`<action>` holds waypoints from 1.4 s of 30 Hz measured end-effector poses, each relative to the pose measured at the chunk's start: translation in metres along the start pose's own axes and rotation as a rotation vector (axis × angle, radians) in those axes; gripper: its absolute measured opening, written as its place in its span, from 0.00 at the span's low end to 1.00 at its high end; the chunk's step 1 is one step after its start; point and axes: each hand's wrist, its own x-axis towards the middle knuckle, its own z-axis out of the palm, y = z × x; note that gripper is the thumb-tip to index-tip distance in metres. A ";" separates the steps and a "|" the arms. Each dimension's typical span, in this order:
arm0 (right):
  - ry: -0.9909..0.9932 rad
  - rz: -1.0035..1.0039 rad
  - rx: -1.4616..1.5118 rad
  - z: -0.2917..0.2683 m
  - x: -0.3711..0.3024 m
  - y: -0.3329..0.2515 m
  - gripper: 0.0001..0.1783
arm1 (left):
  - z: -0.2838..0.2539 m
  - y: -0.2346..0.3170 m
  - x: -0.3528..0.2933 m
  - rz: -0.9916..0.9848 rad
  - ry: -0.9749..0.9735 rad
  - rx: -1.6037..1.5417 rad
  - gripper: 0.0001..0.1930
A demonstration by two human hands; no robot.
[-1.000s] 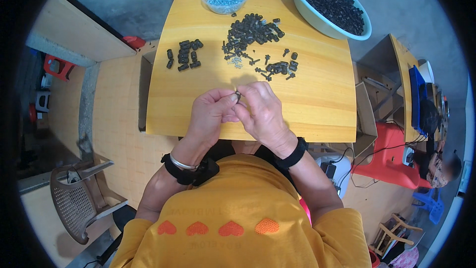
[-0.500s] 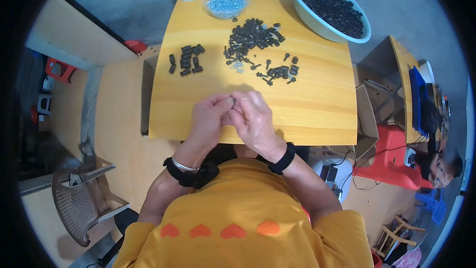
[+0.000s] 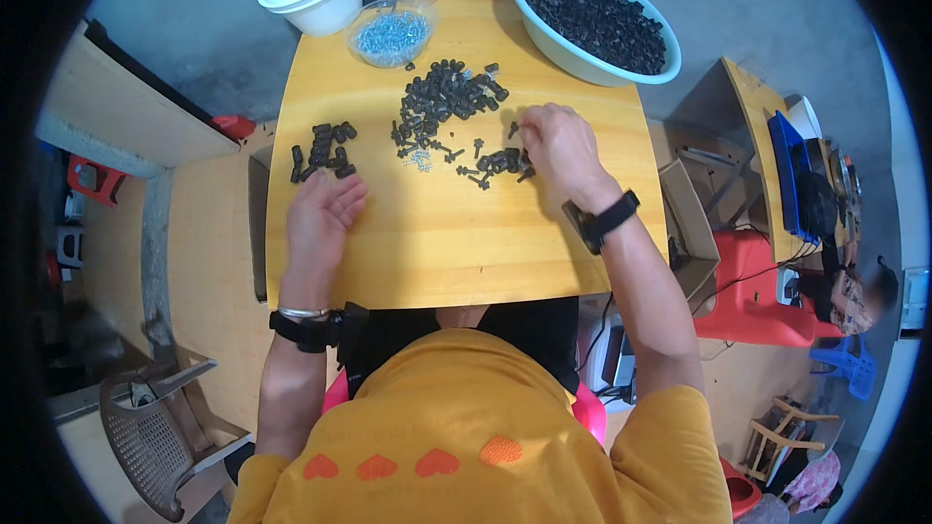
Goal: Manually assembling small plastic and metal components at a workbench.
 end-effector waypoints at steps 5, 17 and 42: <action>-0.057 -0.013 -0.102 0.025 0.041 0.008 0.08 | 0.004 -0.009 -0.011 0.003 -0.023 0.131 0.28; -0.077 -0.077 0.067 0.024 0.039 -0.007 0.09 | 0.006 -0.017 -0.017 0.060 -0.031 0.172 0.23; -0.225 0.175 1.434 0.028 -0.068 -0.107 0.04 | 0.030 -0.038 -0.076 0.458 -0.413 0.267 0.08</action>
